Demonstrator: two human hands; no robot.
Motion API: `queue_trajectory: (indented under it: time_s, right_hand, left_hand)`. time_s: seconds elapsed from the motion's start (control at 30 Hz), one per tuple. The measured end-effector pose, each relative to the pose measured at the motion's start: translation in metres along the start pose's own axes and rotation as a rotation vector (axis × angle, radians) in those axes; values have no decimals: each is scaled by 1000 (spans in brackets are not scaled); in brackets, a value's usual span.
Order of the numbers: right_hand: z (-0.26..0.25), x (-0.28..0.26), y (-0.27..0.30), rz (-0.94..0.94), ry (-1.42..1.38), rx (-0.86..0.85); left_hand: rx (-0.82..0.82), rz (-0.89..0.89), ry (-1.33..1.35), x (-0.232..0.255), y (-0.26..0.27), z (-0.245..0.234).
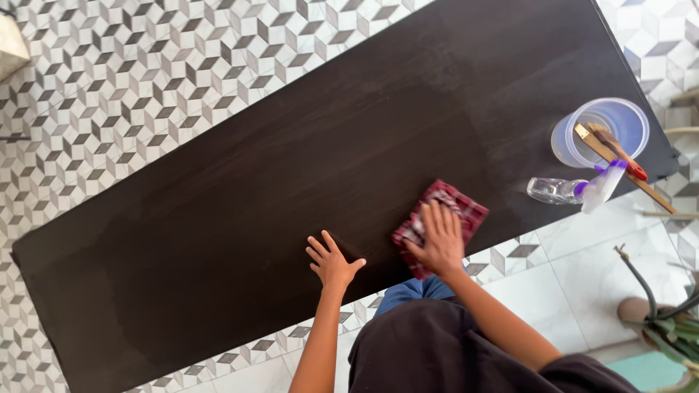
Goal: The person wipes the surface of a dark table with a cloth. The person then picks up a spray bottle, applies liquid to the cloth, and wipes the table surface.
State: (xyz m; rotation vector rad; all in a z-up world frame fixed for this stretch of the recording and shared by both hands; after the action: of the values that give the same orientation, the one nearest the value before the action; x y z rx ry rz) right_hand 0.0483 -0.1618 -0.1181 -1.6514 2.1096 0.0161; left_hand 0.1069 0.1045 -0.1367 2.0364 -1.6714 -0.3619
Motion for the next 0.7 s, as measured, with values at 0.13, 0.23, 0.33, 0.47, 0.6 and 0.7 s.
queue_trajectory:
  time_s: [0.13, 0.23, 0.33, 0.47, 0.6, 0.7]
  right_hand:
    - [-18, 62, 0, 52, 15, 26]
    - [-6, 79, -45, 56, 105, 94]
    - [13, 64, -96, 95, 101, 171]
    - [36, 25, -119, -23, 74, 63]
    - [20, 4, -76, -181, -50, -5]
    - [0, 33, -57, -178, -72, -108]
  left_hand:
    - [-18, -3, -3, 5, -5, 5]
    - [-30, -17, -15, 4, -3, 4]
    - [-27, -28, -16, 8, -5, 2]
    - [-41, -40, -29, 8, -6, 2]
    - [-59, -35, -39, 9, -6, -2]
    - [-65, -48, -22, 12, -7, -4]
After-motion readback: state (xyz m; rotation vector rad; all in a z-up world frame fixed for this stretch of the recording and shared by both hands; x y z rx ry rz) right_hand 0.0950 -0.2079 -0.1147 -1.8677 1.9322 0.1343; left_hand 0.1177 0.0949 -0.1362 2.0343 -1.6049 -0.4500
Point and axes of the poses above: each hand's wrist, its own y-axis away from the middle knuckle, its own z-axis out of the palm, x = y × z, the point moved 4 cm from there along -y, towards the middle knuckle, and after that the axes turned 13 degrees about x, right-handed, at the moved point
